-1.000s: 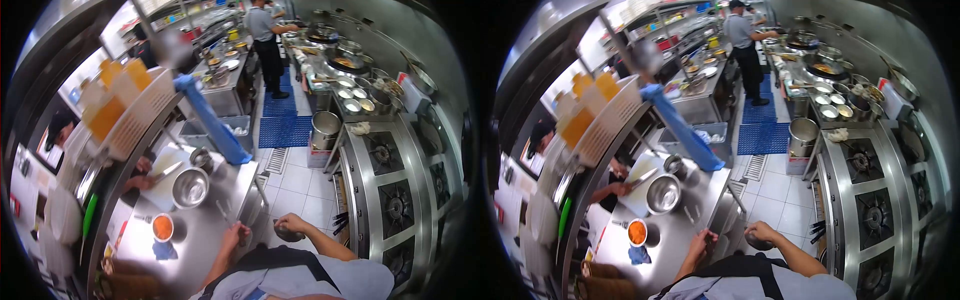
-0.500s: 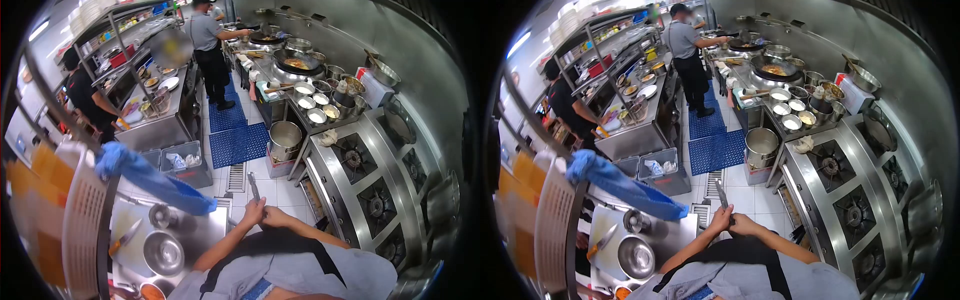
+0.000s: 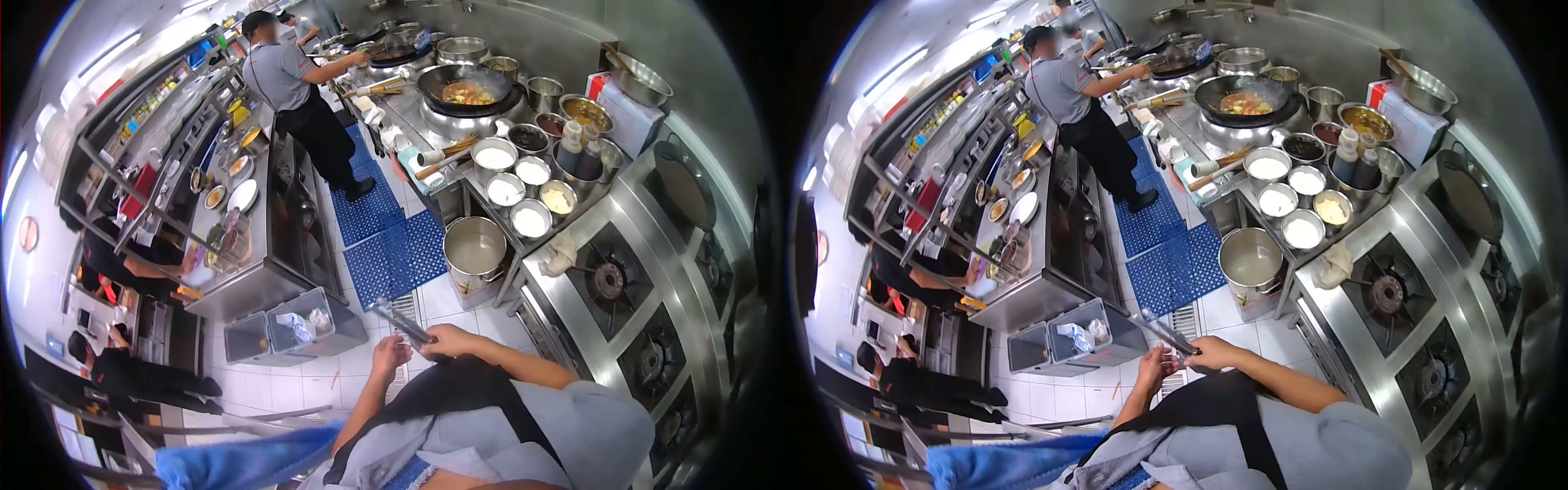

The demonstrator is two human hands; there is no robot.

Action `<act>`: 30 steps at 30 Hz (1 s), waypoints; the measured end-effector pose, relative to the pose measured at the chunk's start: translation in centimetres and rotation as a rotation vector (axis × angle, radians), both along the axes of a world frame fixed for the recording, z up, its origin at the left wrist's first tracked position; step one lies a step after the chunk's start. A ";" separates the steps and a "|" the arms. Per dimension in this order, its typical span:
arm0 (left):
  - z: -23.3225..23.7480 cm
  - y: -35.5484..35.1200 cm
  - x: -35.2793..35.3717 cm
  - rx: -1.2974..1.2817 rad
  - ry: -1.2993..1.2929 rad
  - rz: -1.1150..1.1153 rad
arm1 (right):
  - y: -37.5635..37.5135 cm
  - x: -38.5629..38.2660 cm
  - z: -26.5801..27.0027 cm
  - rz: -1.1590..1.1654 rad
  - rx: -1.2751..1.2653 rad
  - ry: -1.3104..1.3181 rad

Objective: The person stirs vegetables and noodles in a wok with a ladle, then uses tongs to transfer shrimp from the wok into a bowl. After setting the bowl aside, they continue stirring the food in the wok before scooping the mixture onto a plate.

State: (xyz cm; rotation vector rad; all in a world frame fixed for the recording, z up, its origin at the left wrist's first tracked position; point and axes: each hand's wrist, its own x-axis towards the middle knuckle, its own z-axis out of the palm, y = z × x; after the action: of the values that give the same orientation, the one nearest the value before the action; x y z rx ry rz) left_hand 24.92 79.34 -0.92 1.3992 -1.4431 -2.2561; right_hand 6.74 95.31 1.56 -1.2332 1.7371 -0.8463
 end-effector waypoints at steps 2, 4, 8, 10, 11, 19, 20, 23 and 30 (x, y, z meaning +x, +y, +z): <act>-1.2 -3.2 -1.5 -0.050 0.054 -0.036 | -2.9 -2.5 -0.3 0.142 -0.153 -0.077; -0.6 -5.8 -3.4 -0.267 -0.161 -0.250 | -5.7 -4.7 1.5 0.277 -0.015 -0.109; 2.6 -9.5 -7.3 -0.120 -0.150 -0.203 | -10.5 -7.2 0.6 0.330 -0.143 -0.094; -0.2 -12.1 -8.0 -0.114 -0.176 -0.294 | -12.7 -8.0 0.2 0.348 -0.123 -0.174; -1.1 -13.1 -8.9 -0.082 -0.227 -0.242 | -14.4 -8.4 -0.9 0.399 -0.063 -0.191; -11.9 -29.5 -15.5 -0.553 -0.312 -0.074 | -28.1 -20.7 0.4 -0.128 -0.084 -0.522; -14.0 -32.7 -16.7 -0.728 -0.306 -0.068 | -29.7 -22.6 1.9 -0.236 -0.209 -0.671; -12.6 -40.9 -19.3 -0.666 -0.196 -0.065 | -34.2 -28.2 6.7 -0.358 -0.358 -0.655; -5.4 -54.8 -26.6 -0.647 0.022 -0.101 | -42.4 -45.4 8.1 -1.091 -0.179 0.073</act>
State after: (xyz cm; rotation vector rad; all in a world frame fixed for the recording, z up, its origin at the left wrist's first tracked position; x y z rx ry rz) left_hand -1.69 24.55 -6.35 1.0989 -2.0166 -1.5955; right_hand -38.63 52.96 9.63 -0.3105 2.4292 -1.5901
